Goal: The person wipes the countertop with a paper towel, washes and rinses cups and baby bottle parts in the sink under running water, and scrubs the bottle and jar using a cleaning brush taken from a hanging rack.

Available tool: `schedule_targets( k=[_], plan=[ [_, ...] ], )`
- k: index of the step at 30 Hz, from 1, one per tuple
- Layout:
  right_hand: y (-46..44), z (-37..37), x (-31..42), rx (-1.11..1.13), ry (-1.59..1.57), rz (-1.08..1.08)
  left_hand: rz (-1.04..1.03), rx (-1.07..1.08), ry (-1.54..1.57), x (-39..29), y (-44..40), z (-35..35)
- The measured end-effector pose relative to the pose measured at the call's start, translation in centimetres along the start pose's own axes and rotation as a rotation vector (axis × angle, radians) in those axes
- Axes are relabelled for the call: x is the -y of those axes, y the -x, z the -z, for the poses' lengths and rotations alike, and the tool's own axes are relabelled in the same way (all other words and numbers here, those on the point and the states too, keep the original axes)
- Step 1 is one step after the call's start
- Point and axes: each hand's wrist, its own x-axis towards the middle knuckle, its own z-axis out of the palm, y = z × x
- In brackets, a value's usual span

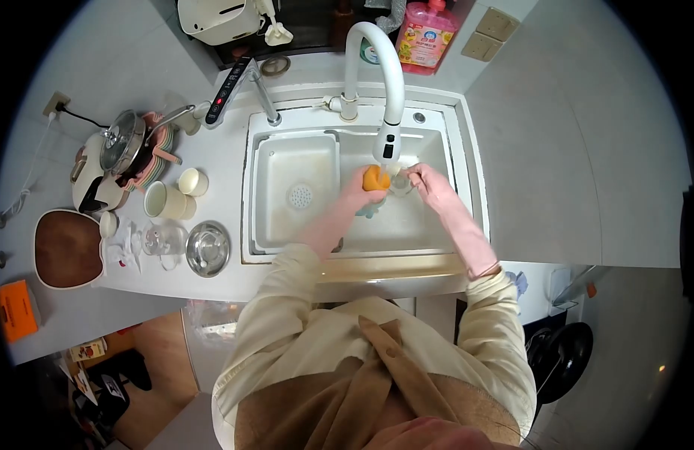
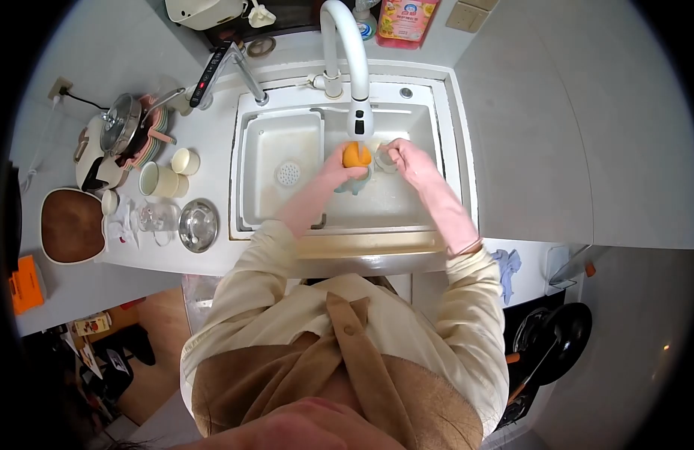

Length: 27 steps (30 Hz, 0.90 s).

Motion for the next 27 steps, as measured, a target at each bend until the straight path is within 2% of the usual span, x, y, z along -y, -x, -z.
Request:
schedule_targets(
  k=[1, 4, 5, 8, 9, 12, 16, 17, 19, 20, 21, 24, 26, 27],
  plan=[
    [-0.6, 1.5, 2.4, 0.105, 0.244, 0.205, -0.049, 0.047, -0.089, 0.1, -0.1, 0.1],
    [-2.9, 1.1, 3.8, 0.235, 0.787, 0.397, -0.045, 0.118, -0.098, 0.4, -0.8, -0.5],
    [-3.2, 0.5, 4.3, 0.260, 0.950, 0.328, -0.048, 0.103, -0.094, 0.5, -0.9, -0.3],
    [-4.0, -1.8, 2.0, 0.327, 0.777, 0.248, -0.031, 0.108, -0.083, 1.5, -1.6, 0.5],
    [-4.6, -1.8, 2.8, 0.348, 0.773, 0.052, 0.009, 0.147, -0.086, 1.5, -1.0, 0.8],
    [-4.4, -0.7, 3.3, 0.172, 0.411, 0.038, 0.093, 0.156, -0.014, -0.6, 0.3, 0.7],
    [-5.0, -2.2, 1.7, 0.320, 0.782, 0.150, 0.030, 0.108, -0.068, -0.5, 0.0, 0.8],
    [-4.9, -2.1, 1.4, 0.173, 0.701, 0.161, 0.066, 0.116, -0.028, -0.1, 0.1, 0.7],
    [-4.4, -1.4, 0.9, 0.103, 0.567, 0.203, 0.136, 0.130, 0.042, -3.4, 1.5, 0.1],
    [-4.5, -1.0, 0.7, 0.070, 0.506, 0.230, 0.121, 0.138, 0.030, -2.8, 1.3, 0.4],
    [-4.1, -1.1, 1.2, 0.200, 0.684, 0.028, 0.109, 0.149, 0.020, -2.3, 1.3, 0.6],
    [-3.9, -1.3, 1.2, 0.212, 0.684, 0.259, 0.086, 0.197, 0.010, -1.5, 0.3, 0.6],
    [-2.8, -2.0, 2.0, 0.023, 0.339, 0.026, 0.099, 0.212, 0.007, -1.5, 0.7, 0.6],
    [-2.7, -2.6, 1.6, -0.060, 0.112, 0.017, 0.093, 0.200, 0.011, -2.1, 0.4, 0.5]
  ],
)
